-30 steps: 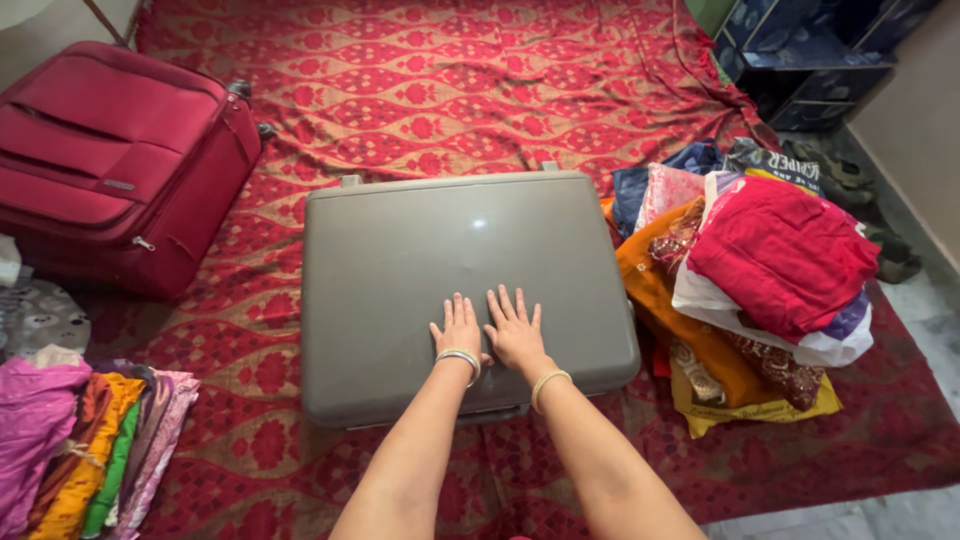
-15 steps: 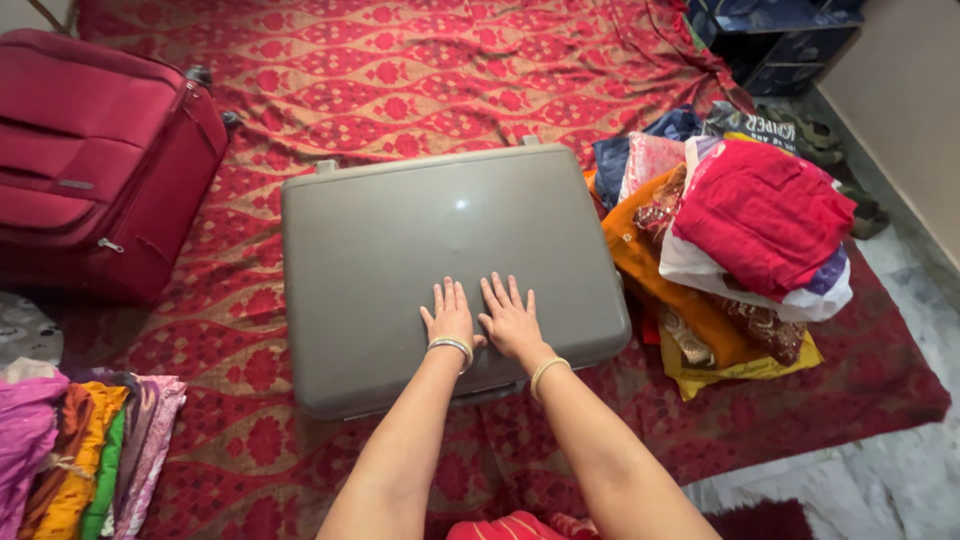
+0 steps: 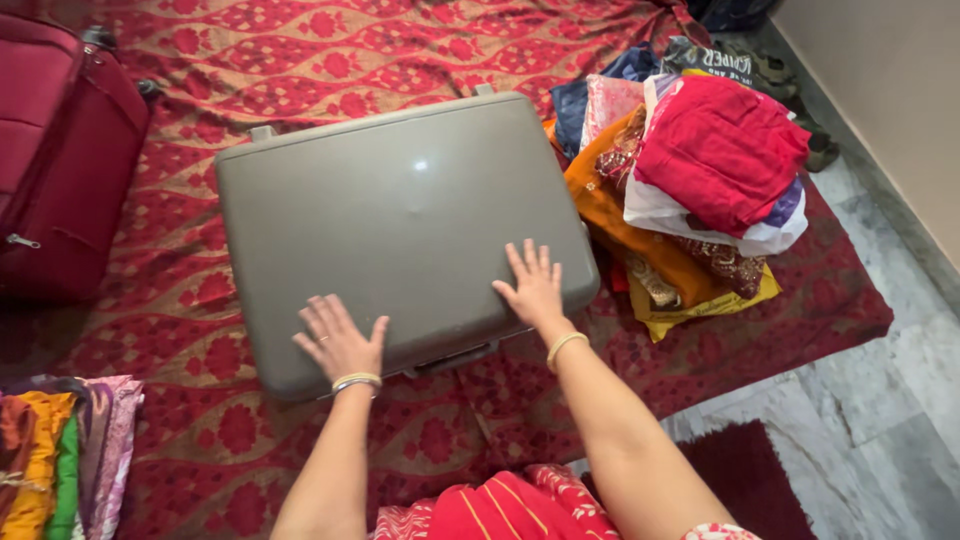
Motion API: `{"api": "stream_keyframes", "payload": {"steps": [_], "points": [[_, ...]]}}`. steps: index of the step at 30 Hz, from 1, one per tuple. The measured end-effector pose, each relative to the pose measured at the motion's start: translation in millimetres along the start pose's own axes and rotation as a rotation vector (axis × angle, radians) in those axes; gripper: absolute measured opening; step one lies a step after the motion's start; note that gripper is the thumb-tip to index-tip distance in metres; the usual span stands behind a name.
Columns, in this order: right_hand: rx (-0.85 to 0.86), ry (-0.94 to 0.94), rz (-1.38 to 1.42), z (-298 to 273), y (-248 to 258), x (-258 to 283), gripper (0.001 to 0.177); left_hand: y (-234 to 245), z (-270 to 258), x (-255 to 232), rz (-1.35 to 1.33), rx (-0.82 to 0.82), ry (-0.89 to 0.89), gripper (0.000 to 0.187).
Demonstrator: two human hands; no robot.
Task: The person opens a suitcase, places a newspaper inside, and then packs several folded garments including red, yellow, and orange fabrics. The person arranges the items neatly inside the suitcase.
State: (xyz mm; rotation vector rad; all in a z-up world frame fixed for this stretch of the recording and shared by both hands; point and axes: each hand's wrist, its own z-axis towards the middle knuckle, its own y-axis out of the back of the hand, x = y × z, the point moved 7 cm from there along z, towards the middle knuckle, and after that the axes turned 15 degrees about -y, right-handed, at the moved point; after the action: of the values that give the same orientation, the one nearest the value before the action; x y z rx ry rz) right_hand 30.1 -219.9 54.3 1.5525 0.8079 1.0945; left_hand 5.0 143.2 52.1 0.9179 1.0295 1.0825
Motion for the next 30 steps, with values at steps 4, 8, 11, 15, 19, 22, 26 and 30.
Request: {"api": "stream_keyframes", "payload": {"steps": [4,8,11,15,19,22,26,30], "points": [[-0.019,-0.193,0.065,9,6,-50,0.096,-11,-36,65,-0.104,-0.157,0.406,0.117],[-0.038,-0.413,0.260,14,-3,-93,0.104,-22,-77,95,-0.289,-0.490,0.718,0.126],[-0.048,-0.538,0.600,10,-16,-128,0.112,-52,-109,101,-0.777,-0.640,1.050,0.123],[0.060,-0.610,1.119,7,-33,-156,0.119,-49,-118,83,-1.027,-0.729,1.069,0.101],[0.127,-0.614,1.227,7,-42,-157,0.115,-45,-114,71,-1.144,-0.773,1.087,0.100],[0.118,-0.614,1.230,0,-44,-159,0.112,-45,-124,64,-1.131,-0.754,1.066,0.102],[0.111,-0.643,1.232,0,-41,-153,0.110,-49,-124,62,-1.156,-0.729,1.109,0.105],[0.099,-0.684,1.208,-8,-43,-153,0.107,-55,-129,65,-1.123,-0.705,1.087,0.106]]}}
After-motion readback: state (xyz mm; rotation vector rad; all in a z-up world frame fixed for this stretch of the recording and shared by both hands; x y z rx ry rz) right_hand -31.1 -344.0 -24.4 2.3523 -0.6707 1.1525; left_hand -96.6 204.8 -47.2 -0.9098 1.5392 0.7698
